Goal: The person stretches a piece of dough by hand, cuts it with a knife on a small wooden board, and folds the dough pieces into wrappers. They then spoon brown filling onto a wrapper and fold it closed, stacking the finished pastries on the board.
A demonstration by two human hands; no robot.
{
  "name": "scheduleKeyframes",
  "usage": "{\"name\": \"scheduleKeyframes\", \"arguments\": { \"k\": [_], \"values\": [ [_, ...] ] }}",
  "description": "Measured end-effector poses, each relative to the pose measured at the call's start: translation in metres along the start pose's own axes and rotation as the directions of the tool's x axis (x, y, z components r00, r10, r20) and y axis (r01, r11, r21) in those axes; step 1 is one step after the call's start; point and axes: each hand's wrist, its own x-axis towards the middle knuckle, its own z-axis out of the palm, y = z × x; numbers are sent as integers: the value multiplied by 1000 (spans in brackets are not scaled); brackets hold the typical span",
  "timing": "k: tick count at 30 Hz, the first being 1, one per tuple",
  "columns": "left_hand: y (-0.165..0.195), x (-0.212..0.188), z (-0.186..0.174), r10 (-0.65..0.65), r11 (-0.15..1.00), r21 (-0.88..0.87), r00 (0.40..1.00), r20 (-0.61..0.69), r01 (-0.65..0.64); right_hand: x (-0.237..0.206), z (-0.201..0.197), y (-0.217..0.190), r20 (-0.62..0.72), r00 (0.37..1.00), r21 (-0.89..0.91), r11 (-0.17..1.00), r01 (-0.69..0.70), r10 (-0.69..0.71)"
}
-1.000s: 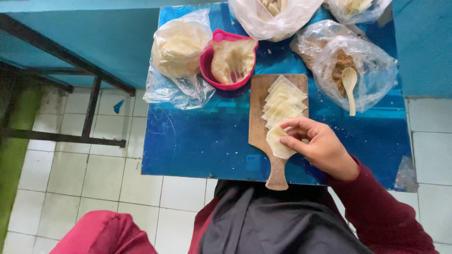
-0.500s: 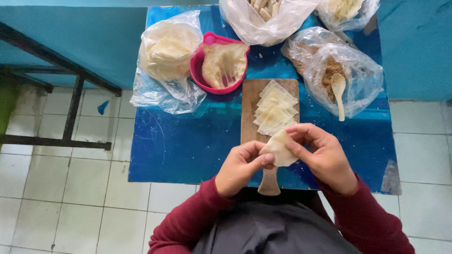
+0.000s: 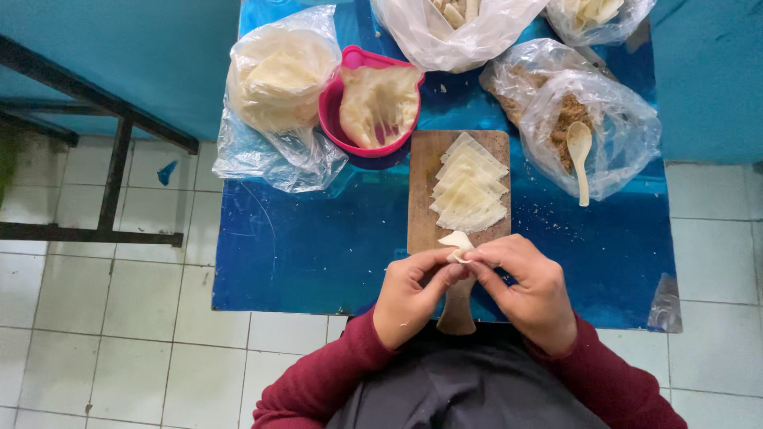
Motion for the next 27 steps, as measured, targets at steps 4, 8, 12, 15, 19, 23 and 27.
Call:
{"name": "scheduleKeyframes", "arguments": {
  "k": [4, 8, 12, 15, 19, 23, 27],
  "values": [
    [4, 1, 1, 46, 982, 185, 992, -113, -25, -11, 6, 19, 91, 967, 216, 943, -253, 239],
    [-7, 7, -2, 134, 991, 20, 981, -139, -132, -15, 11, 34, 191, 873, 773, 480, -416, 449],
    [-16, 12, -7, -129, 759, -650, 988, -87, 42, -8, 12, 44, 229, 813, 947, 73, -314, 536],
    [-17, 11, -17, -106, 706, -705, 976, -191, -61, -5, 5, 49, 156, 775, 968, 63, -245, 612],
    [-20, 11, -33, 18, 644, -735, 965, -262, -212, -5, -10, 51, -16, 807, 972, 199, -126, 590],
    [-22, 16, -32, -153, 937, -326, 986, -64, 124, -8, -7, 32, -187, 860, 782, 602, -162, 474],
    [-12, 20, -21, -311, 917, -203, 933, 179, 345, -9, -5, 4, -17, 1000, 54, 998, -11, 12]
  ]
}}
